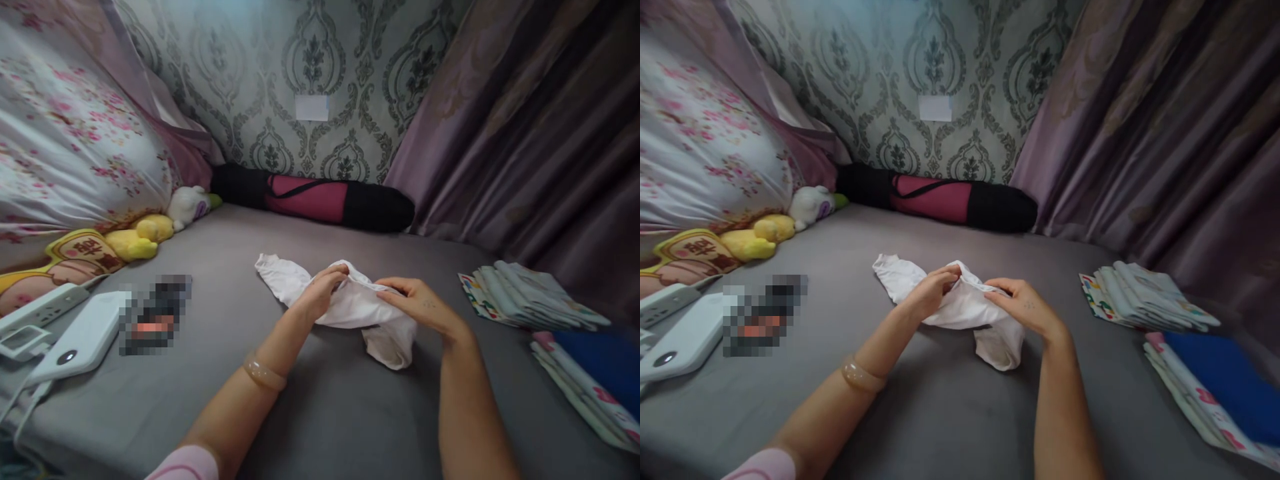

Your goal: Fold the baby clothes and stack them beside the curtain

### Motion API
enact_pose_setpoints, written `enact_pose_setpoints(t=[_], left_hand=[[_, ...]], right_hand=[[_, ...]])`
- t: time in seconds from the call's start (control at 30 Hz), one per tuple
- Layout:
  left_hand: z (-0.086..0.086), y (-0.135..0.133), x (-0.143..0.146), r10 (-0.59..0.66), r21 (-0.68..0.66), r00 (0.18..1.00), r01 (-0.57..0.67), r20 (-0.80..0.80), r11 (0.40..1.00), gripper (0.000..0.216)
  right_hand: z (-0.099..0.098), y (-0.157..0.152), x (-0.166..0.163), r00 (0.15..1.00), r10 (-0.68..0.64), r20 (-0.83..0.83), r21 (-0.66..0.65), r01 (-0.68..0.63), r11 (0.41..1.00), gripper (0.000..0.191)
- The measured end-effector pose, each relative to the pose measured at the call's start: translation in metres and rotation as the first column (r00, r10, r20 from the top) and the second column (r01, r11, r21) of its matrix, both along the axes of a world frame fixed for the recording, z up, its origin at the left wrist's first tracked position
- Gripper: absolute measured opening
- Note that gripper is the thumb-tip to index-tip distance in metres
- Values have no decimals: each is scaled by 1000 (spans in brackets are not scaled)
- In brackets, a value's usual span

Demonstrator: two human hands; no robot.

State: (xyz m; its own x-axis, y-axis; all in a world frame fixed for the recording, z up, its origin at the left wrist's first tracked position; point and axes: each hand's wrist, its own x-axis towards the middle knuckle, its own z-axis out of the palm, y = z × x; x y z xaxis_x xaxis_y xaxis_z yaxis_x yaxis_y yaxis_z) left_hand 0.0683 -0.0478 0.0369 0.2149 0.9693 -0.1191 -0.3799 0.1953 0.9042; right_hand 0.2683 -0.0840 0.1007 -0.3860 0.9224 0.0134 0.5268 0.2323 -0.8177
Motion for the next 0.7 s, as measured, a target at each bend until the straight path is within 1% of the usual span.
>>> enact_pose_setpoints(t=[0.07, 0.17, 0.33, 0.43, 0.53, 0.63, 0.7], left_hand=[[2, 1, 1, 22, -47, 999, -20, 47, 999, 19], [1, 0, 2, 53, -53, 998, -52, 23, 997, 24], [2, -2, 4, 58, 35, 992, -54, -112, 998, 24], [3, -4, 5, 92, 118, 985, -75, -148, 990, 22], [2, -5, 8, 103, 177, 977, -70, -188, 982, 19], [4, -6, 8, 153, 155, 964, -121, -216, 981, 18], [8, -7, 8, 191, 126, 956, -166, -224, 978, 19]], right_hand=[[-1, 0, 2, 1000, -1, 12, 11, 1, 1000, 34], [-4, 3, 5, 997, -25, 67, 19, 23, 1000, 33], [-13, 9, 15, 956, -63, 287, 31, 57, 998, 29], [-19, 11, 18, 931, -56, 361, 51, 41, 998, 27], [-21, 9, 14, 922, -137, 362, 167, 80, 983, 27], [-17, 5, 1, 930, -245, 275, 322, 151, 935, 34], [-14, 4, -13, 950, -231, 209, 377, 139, 916, 30]])
